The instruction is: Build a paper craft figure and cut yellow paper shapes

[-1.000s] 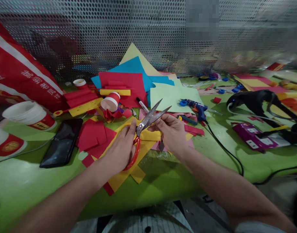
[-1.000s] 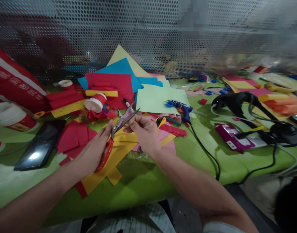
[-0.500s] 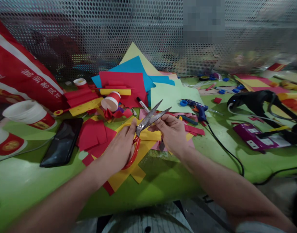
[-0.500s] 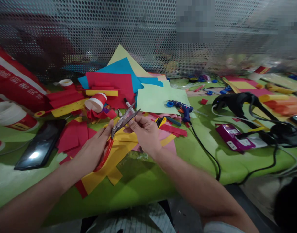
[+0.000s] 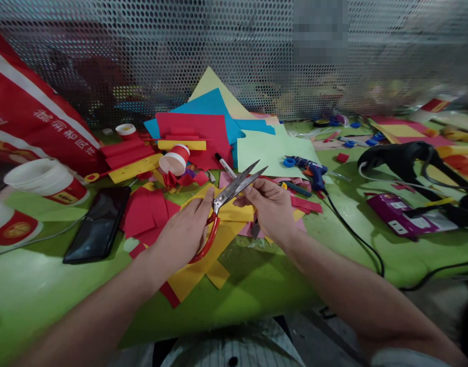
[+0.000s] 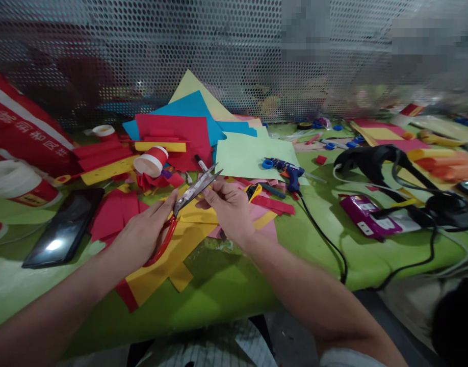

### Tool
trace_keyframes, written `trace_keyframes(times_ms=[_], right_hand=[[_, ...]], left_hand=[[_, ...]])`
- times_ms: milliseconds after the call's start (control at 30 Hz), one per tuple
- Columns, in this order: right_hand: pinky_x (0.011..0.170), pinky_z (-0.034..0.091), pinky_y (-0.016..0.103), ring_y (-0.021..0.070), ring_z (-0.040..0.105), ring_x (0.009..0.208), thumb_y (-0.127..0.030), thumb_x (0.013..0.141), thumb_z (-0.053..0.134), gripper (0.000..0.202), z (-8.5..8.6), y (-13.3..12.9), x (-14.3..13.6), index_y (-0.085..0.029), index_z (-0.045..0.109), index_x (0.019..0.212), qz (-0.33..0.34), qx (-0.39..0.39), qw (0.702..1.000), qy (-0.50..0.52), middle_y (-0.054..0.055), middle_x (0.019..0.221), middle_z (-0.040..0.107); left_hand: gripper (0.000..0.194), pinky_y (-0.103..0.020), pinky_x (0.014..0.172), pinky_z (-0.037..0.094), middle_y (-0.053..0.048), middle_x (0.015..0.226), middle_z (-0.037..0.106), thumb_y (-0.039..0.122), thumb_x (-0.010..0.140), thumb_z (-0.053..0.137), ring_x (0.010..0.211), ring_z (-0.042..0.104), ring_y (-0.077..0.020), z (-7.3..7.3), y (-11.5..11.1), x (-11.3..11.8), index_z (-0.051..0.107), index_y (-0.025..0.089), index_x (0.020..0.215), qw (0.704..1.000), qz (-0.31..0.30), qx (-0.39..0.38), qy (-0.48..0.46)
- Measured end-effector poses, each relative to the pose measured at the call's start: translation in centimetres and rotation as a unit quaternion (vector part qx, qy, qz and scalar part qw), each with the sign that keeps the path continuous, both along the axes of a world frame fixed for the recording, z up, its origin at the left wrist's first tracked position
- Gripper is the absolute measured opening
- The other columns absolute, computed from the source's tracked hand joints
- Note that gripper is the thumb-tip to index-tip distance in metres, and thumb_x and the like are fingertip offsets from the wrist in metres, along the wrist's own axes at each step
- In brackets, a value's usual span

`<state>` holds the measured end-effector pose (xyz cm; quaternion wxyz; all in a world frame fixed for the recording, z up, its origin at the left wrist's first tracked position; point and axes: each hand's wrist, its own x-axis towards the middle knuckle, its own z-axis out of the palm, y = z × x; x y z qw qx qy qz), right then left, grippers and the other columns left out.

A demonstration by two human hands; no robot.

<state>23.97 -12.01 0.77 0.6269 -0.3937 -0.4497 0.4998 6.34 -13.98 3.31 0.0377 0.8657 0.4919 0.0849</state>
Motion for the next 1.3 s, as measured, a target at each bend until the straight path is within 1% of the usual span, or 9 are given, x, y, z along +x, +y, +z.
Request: trace_keyframes(times_ms=[133,233,367,500,700,767,1033,1133,1300], right_hand=[[0.055,0.053,0.024,0.009,0.06,0.052,-0.04,0.065,0.072,0.021,0.3,0.2,0.2,-0.019,0.066,0.069,0.022,-0.029,0.999,-0.005,-0.002,0.062,0.065],[0.048,0.048,0.02,0.0078,0.059,0.051,-0.039,0.06,0.074,0.023,0.5,0.6,0.4,-0.018,0.066,0.066,0.051,-0.095,0.994,0.014,-0.003,0.058,0.062],[0.038,0.038,0.016,0.0053,0.049,0.042,-0.037,0.053,0.079,0.026,0.3,0.7,0.2,-0.018,0.064,0.062,0.092,-0.176,0.98,0.025,-0.006,0.047,0.054],[0.036,0.037,0.018,0.0052,0.046,0.038,-0.039,0.048,0.08,0.03,0.0,0.1,-0.9,-0.017,0.064,0.06,0.13,-0.206,0.97,0.027,-0.006,0.045,0.053],[0.038,0.04,0.017,0.0051,0.049,0.038,-0.038,0.047,0.08,0.032,-0.1,-0.6,-1.9,-0.015,0.064,0.063,0.153,-0.223,0.962,0.032,-0.005,0.047,0.057],[0.039,0.041,0.017,0.0054,0.05,0.038,-0.038,0.048,0.08,0.033,-0.2,-0.5,-1.9,-0.015,0.064,0.065,0.153,-0.218,0.964,0.023,-0.005,0.046,0.057],[0.038,0.04,0.018,0.0054,0.05,0.036,-0.039,0.048,0.08,0.036,1.3,1.6,0.6,-0.015,0.06,0.066,0.034,-0.133,0.99,-0.019,-0.002,0.054,0.063],[0.039,0.042,0.019,0.0066,0.052,0.037,-0.039,0.049,0.08,0.036,3.0,2.7,1.1,-0.014,0.06,0.065,0.039,-0.105,0.993,-0.042,-0.001,0.053,0.063],[0.036,0.039,0.019,0.0083,0.052,0.038,-0.029,0.056,0.08,0.026,5.2,6.1,-0.1,-0.014,0.059,0.063,0.071,-0.134,0.983,-0.104,-0.002,0.046,0.058]], left_hand=[[0.058,-0.039,0.079,0.051,-0.014,0.111,0.06,0.008,0.076,0.038,0.095,0.06,-0.025,0.3,0.5,-0.6,0.039,0.014,0.133,0.999,0.015,0.004,-0.049],[0.046,-0.035,0.077,0.05,-0.01,0.105,0.063,0.015,0.077,0.043,0.092,0.061,-0.0229,0.3,1.0,-0.8,0.051,0.018,0.122,0.978,0.046,-0.06,-0.193],[0.033,-0.022,0.047,0.044,0.0,0.067,0.059,0.029,0.072,0.059,0.052,0.053,-0.0113,0.0,1.3,0.2,0.059,0.016,0.104,0.879,0.107,-0.206,-0.417],[0.04,-0.018,0.04,0.036,0.006,0.054,0.049,0.032,0.064,0.07,0.042,0.045,-0.0068,-0.3,1.1,1.5,0.057,0.014,0.097,0.796,0.136,-0.274,-0.522],[0.045,-0.018,0.04,0.037,0.004,0.065,0.052,0.029,0.063,0.07,0.043,0.046,-0.0053,-0.7,1.1,1.7,0.054,0.015,0.103,0.746,0.128,-0.292,-0.585],[0.041,-0.019,0.041,0.037,0.004,0.067,0.052,0.029,0.067,0.065,0.042,0.046,-0.0055,-0.6,1.3,1.2,0.054,0.017,0.104,0.762,0.128,-0.286,-0.567],[0.035,-0.036,0.072,0.048,-0.01,0.095,0.068,0.018,0.069,0.055,0.089,0.063,-0.0285,-0.1,1.9,-1.3,0.061,0.019,0.104,0.969,0.106,-0.167,-0.15],[0.042,-0.038,0.077,0.048,-0.014,0.106,0.066,0.018,0.074,0.051,0.094,0.063,-0.0288,-0.2,1.8,-1.6,0.055,0.017,0.115,0.987,0.082,-0.139,-0.001],[0.05,-0.04,0.078,0.049,-0.018,0.107,0.066,0.022,0.076,0.053,0.096,0.063,-0.0309,0.2,1.5,-1.9,0.049,0.015,0.126,0.986,0.052,-0.148,0.061]])
